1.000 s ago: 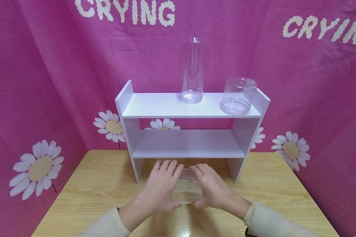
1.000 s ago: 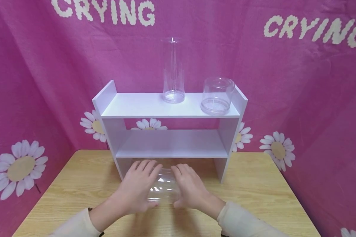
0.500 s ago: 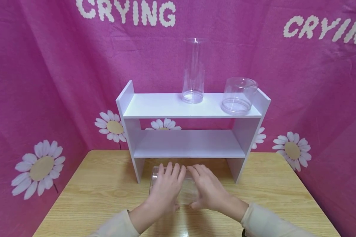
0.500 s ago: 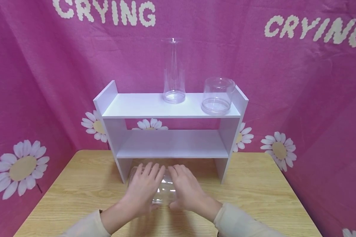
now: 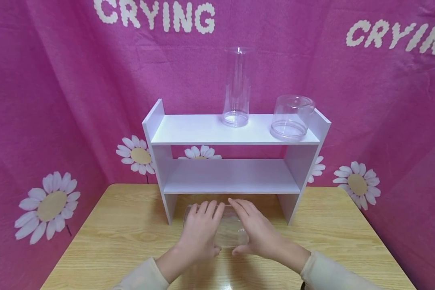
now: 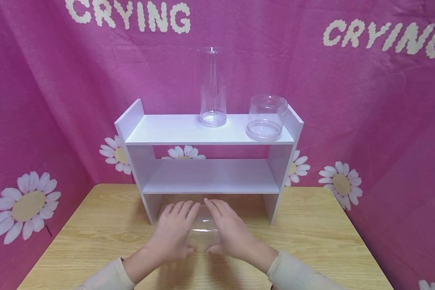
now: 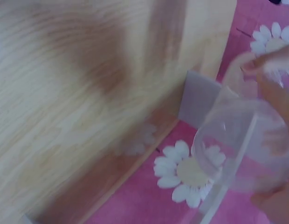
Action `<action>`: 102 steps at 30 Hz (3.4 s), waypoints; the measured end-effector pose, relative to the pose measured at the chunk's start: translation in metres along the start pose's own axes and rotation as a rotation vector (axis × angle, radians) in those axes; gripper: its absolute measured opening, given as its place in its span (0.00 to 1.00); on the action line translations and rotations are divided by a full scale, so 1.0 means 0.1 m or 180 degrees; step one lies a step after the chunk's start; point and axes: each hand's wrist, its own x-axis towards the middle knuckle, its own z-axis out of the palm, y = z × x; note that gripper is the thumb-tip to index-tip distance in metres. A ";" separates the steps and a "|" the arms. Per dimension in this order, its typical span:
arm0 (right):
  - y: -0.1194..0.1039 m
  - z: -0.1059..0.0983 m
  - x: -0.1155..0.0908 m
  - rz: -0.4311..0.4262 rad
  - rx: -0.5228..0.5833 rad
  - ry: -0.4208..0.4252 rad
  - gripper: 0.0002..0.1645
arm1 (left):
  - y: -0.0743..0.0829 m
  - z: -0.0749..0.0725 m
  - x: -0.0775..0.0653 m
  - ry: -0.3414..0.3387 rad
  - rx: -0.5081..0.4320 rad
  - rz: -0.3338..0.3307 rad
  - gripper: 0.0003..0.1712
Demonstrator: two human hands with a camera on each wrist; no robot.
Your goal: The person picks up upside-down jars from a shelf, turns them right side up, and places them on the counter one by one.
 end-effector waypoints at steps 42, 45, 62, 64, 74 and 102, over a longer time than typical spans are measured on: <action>1.25 -0.88 -0.55 0.0689 0.0115 0.2047 0.45 | -0.54 1.17 -0.68 0.0326 -0.4101 -0.1296 0.62; 1.30 -0.87 -0.54 0.0765 0.0336 0.2045 0.42 | -0.55 1.18 -0.70 0.0225 -0.4184 -0.1369 0.61; 1.47 -0.86 -0.50 0.1072 0.1210 0.1651 0.30 | -0.75 1.24 -0.83 0.0076 -0.4173 -0.1052 0.67; 1.51 -0.85 -0.49 0.1137 0.1273 0.1585 0.30 | -0.77 1.25 -0.84 0.0088 -0.4228 -0.1020 0.68; 1.62 -0.85 -0.48 0.1264 0.2129 0.1395 0.23 | -0.84 1.29 -0.89 0.0105 -0.4280 -0.0887 0.66; 1.90 -0.73 -0.40 0.1498 0.2989 0.1198 0.21 | -0.86 1.28 -0.91 0.0098 -0.4378 -0.0753 0.64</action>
